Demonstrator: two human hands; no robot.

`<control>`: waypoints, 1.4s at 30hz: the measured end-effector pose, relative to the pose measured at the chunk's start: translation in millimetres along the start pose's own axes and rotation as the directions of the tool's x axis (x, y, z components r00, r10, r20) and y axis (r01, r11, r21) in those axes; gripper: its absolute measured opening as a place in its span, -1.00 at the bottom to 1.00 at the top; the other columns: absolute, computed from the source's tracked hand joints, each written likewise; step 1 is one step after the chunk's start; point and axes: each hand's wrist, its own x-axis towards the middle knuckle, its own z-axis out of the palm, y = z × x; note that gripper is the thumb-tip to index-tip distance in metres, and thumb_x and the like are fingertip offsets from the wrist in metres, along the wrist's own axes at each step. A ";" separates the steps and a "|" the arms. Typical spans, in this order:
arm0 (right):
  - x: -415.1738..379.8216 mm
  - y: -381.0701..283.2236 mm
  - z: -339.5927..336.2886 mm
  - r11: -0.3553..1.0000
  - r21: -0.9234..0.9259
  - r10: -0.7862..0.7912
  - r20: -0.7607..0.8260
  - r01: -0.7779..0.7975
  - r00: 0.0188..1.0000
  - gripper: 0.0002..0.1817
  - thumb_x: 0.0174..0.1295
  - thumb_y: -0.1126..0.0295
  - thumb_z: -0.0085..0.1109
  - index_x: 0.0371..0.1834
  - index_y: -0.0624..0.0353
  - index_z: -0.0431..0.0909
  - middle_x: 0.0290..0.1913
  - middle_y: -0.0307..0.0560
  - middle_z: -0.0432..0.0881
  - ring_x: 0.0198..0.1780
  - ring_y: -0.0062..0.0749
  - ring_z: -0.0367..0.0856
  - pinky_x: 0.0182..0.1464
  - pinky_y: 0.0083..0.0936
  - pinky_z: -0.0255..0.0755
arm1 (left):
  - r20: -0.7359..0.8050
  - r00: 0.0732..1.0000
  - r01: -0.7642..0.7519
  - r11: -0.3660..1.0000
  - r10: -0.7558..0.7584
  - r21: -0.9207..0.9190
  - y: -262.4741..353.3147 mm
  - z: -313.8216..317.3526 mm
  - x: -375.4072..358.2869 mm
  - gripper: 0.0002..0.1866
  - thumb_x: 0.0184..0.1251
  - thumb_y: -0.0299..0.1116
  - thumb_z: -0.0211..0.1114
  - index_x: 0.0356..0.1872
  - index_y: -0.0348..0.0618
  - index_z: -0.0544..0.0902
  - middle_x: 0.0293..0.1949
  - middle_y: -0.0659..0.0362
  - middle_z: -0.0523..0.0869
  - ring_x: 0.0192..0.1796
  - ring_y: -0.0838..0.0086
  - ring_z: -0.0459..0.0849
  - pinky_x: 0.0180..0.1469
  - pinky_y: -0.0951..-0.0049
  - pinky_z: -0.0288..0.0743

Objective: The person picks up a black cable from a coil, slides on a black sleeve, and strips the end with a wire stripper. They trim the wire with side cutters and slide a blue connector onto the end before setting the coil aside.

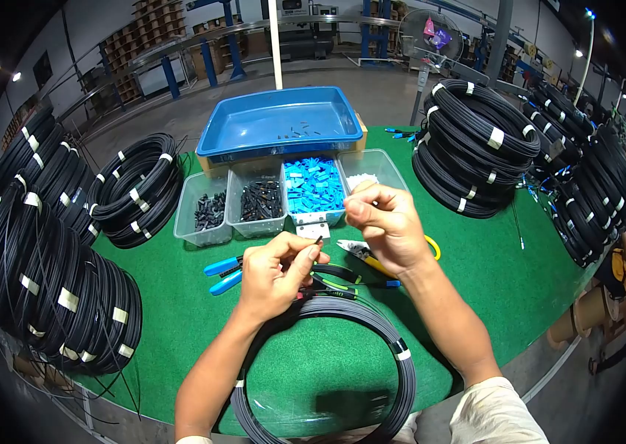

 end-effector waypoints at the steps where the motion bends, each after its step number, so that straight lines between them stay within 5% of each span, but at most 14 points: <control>1: 0.4 -2.1 -1.3 1.000 -0.001 0.001 0.002 -0.001 1.000 -0.86 0.14 0.59 0.44 -0.23 0.31 0.74 -0.15 -0.11 0.67 -0.18 -0.51 0.64 -0.05 -0.54 0.52 | 0.041 0.998 0.060 0.990 -0.055 -0.130 -1.8 -1.3 1.0 -0.86 0.52 -0.44 0.24 -0.14 -0.34 0.64 -0.36 0.09 0.80 -0.49 0.58 0.69 -0.43 0.57 0.58; 5: 0.9 -8.3 0.4 0.926 -0.368 0.010 0.259 0.088 0.966 -0.64 0.02 0.55 0.53 -0.05 0.20 0.76 -0.13 -0.26 0.62 -0.17 -0.62 0.47 -0.05 -0.59 0.40 | 0.218 0.970 0.185 0.913 -0.109 -0.364 -10.1 -6.7 2.9 -0.74 0.59 -0.27 0.18 -0.09 -0.32 0.63 -0.30 0.05 0.78 -0.40 0.55 0.71 -0.32 0.55 0.60; 9: 2.8 4.4 -4.7 0.891 -0.437 0.069 0.392 0.120 0.918 -0.62 -0.12 0.51 0.62 -0.14 0.21 0.81 -0.15 -0.18 0.57 -0.07 -0.47 0.50 0.04 -0.53 0.39 | 0.378 0.915 0.315 0.830 -0.139 -0.459 -6.1 -9.2 2.4 -0.73 0.61 -0.30 0.15 -0.11 -0.35 0.64 -0.31 0.10 0.76 -0.33 0.55 0.70 -0.23 0.56 0.59; 13: 2.5 3.8 -5.0 0.952 -0.290 0.042 0.443 0.099 0.895 -0.65 -0.12 0.52 0.62 -0.18 0.23 0.80 -0.14 -0.16 0.56 -0.10 -0.44 0.52 0.02 -0.52 0.43 | 0.510 0.849 0.432 0.738 -0.138 -0.518 -7.8 -12.3 1.8 -0.74 0.60 -0.30 0.17 -0.12 -0.36 0.64 -0.32 0.09 0.75 -0.32 0.50 0.72 -0.22 0.52 0.61; 15: 2.0 0.3 -7.9 0.994 0.064 0.067 0.294 -0.089 0.954 -0.69 -0.09 0.52 0.60 -0.21 0.26 0.80 -0.14 -0.20 0.55 -0.04 -0.48 0.49 0.01 -0.50 0.39 | 0.511 0.851 0.410 0.759 -0.120 -0.506 -7.5 -12.8 1.6 -0.74 0.59 -0.29 0.18 -0.12 -0.35 0.64 -0.34 0.11 0.76 -0.33 0.50 0.73 -0.29 0.56 0.56; 21: 2.7 -4.2 -2.8 0.861 -0.470 0.037 0.437 0.193 0.899 -0.66 -0.18 0.48 0.65 -0.25 0.18 0.82 -0.18 -0.28 0.60 -0.10 -0.55 0.50 -0.08 -0.56 0.34 | 0.498 0.859 0.377 0.810 -0.123 -0.450 -14.3 -12.7 2.6 -0.70 0.61 -0.21 0.15 -0.12 -0.30 0.64 -0.36 0.15 0.76 -0.37 0.57 0.71 -0.41 0.64 0.38; 23: -0.2 -1.1 2.0 0.889 -0.433 0.037 0.396 0.151 0.917 -0.74 -0.13 0.54 0.60 -0.30 0.21 0.81 -0.19 -0.22 0.62 -0.10 -0.52 0.55 -0.06 -0.57 0.38 | 0.484 0.871 0.330 0.830 -0.083 -0.451 -15.6 -13.4 3.1 -0.70 0.62 -0.20 0.14 -0.12 -0.28 0.64 -0.36 0.16 0.77 -0.37 0.58 0.71 -0.41 0.63 0.38; 27: -0.5 -3.8 3.6 1.000 0.016 -0.021 0.169 0.018 0.985 -0.92 0.11 0.65 0.41 -0.33 0.29 0.76 -0.18 -0.13 0.62 -0.16 -0.53 0.57 -0.11 -0.60 0.44 | 0.423 0.899 0.313 0.846 -0.117 -0.431 -13.5 -17.3 5.2 -0.70 0.60 -0.24 0.17 -0.11 -0.34 0.62 -0.34 0.08 0.75 -0.34 0.48 0.73 -0.27 0.53 0.57; 29: 3.7 -5.9 -1.1 0.996 0.046 -0.082 0.133 0.077 0.988 -0.96 0.20 0.63 0.36 -0.31 0.29 0.72 -0.19 -0.16 0.62 -0.21 -0.56 0.54 -0.15 -0.61 0.42 | 0.266 0.954 0.259 0.822 -0.136 -0.507 -19.4 -17.1 7.7 -0.73 0.60 -0.25 0.18 -0.09 -0.32 0.60 -0.30 0.06 0.77 -0.27 0.47 0.73 -0.17 0.49 0.61; 31: 6.3 -0.5 -10.9 0.992 -0.071 -0.092 0.174 0.105 0.980 -0.93 0.29 0.53 0.34 -0.21 0.27 0.66 -0.17 -0.19 0.63 -0.17 -0.58 0.57 -0.09 -0.60 0.46 | 0.060 0.990 0.139 0.877 -0.125 -0.459 -20.3 -16.5 12.6 -0.73 0.60 -0.24 0.17 -0.09 -0.30 0.60 -0.22 0.01 0.79 -0.20 0.48 0.74 -0.08 0.46 0.60; 34: -2.5 15.7 -1.4 0.838 -0.544 0.097 0.205 0.031 0.974 -0.69 0.37 0.36 0.31 0.07 0.26 0.51 -0.09 -0.16 0.65 -0.02 -0.55 0.62 0.12 -0.51 0.50 | -0.083 0.996 0.006 0.940 -0.037 -0.342 -19.0 -11.4 15.6 -0.74 0.64 -0.22 0.11 -0.08 -0.25 0.54 -0.13 -0.04 0.79 -0.06 0.41 0.75 0.12 0.35 0.55; 37: -10.9 47.5 18.7 0.882 -0.452 0.040 0.358 0.136 0.933 -0.59 0.43 0.38 0.21 0.24 0.24 0.34 -0.04 -0.09 0.64 -0.06 -0.51 0.64 0.03 -0.52 0.53 | -0.152 0.988 -0.074 0.930 0.020 -0.359 -12.0 -6.8 15.4 -0.75 0.65 -0.22 0.08 -0.08 -0.23 0.49 -0.03 -0.08 0.75 0.07 0.31 0.73 0.25 0.27 0.47; 40: -19.0 45.3 29.0 0.923 -0.279 0.344 0.294 -0.265 0.892 -0.68 0.42 0.52 0.12 0.18 0.23 0.33 -0.18 -0.11 0.66 -0.18 -0.59 0.63 -0.15 -0.56 0.52 | -0.207 0.971 -0.191 0.909 0.120 -0.370 -8.5 -5.9 17.4 -0.80 0.64 -0.29 0.11 -0.03 -0.25 0.49 0.13 -0.12 0.69 0.20 0.32 0.66 0.31 0.27 0.44; 42: -16.4 49.4 23.9 0.898 -0.438 0.142 0.179 -0.050 0.974 -0.85 0.39 0.54 0.16 -0.03 0.28 0.48 -0.32 -0.17 0.67 -0.31 -0.64 0.61 -0.24 -0.58 0.51 | -0.237 0.964 -0.191 0.934 0.121 -0.302 -9.8 -8.6 18.7 -0.81 0.61 -0.31 0.15 -0.04 -0.25 0.52 0.12 -0.07 0.69 0.17 0.35 0.66 0.30 0.30 0.44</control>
